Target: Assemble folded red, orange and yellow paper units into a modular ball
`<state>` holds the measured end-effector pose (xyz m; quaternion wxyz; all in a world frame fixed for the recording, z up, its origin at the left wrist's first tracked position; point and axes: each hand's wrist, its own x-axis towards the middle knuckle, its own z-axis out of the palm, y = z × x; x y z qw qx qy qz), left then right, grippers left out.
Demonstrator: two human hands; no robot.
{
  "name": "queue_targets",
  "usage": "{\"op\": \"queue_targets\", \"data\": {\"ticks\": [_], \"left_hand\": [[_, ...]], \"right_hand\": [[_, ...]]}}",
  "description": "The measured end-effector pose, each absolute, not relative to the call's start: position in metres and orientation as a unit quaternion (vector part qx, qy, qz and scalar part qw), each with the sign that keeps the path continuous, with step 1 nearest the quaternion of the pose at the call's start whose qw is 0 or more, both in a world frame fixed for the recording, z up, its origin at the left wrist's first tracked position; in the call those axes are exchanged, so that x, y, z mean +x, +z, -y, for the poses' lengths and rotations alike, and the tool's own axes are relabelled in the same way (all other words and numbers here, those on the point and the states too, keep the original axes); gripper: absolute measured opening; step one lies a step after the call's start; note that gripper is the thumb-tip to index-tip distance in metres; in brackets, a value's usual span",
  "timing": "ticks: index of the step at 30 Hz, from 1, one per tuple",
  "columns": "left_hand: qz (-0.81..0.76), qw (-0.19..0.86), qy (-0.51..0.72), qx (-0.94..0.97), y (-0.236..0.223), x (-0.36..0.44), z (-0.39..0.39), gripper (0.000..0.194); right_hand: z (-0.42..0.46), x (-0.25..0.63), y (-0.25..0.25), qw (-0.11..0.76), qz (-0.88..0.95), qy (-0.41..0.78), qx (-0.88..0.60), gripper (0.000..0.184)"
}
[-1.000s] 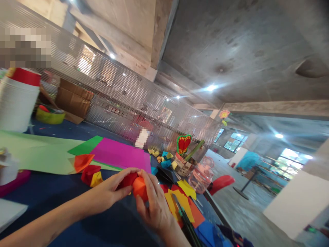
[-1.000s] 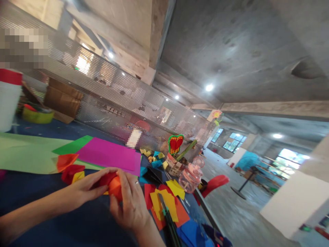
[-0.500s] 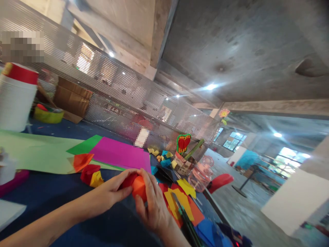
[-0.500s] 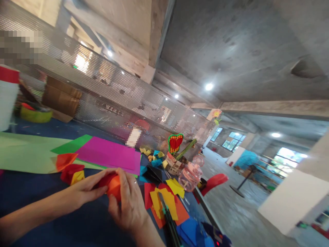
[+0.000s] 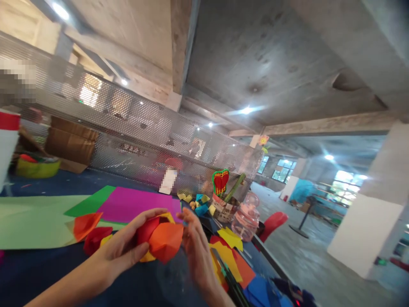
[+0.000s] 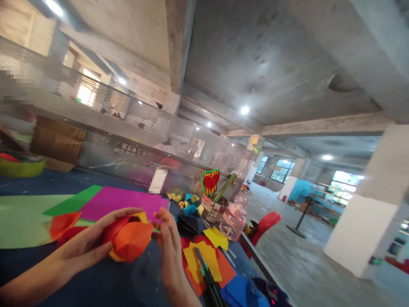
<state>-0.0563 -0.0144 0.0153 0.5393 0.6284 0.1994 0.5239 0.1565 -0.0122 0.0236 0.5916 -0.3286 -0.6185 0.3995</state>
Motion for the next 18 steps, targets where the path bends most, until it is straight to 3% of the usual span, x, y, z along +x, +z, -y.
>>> {"op": "queue_targets", "data": {"ticks": [2, 5, 9, 18], "left_hand": [[-0.204, 0.543, 0.519, 0.628, 0.019, -0.056, 0.016, 0.050], [-0.224, 0.547, 0.509, 0.626, 0.026, -0.056, 0.020, 0.050], [-0.231, 0.563, 0.525, 0.595, 0.026, -0.058, 0.020, 0.051], [-0.187, 0.715, 0.526, 0.420, 0.022, -0.053, 0.014, 0.045]], "right_hand": [[0.008, 0.152, 0.021, 0.556, 0.563, 0.536, -0.295, 0.041], [0.008, 0.146, 0.019, 0.547, 0.523, 0.600, -0.259, 0.040], [0.012, 0.144, 0.021, 0.551, 0.558, 0.569, -0.246, 0.051], [0.025, 0.140, 0.020, 0.507, 0.714, 0.429, -0.221, 0.090]]}}
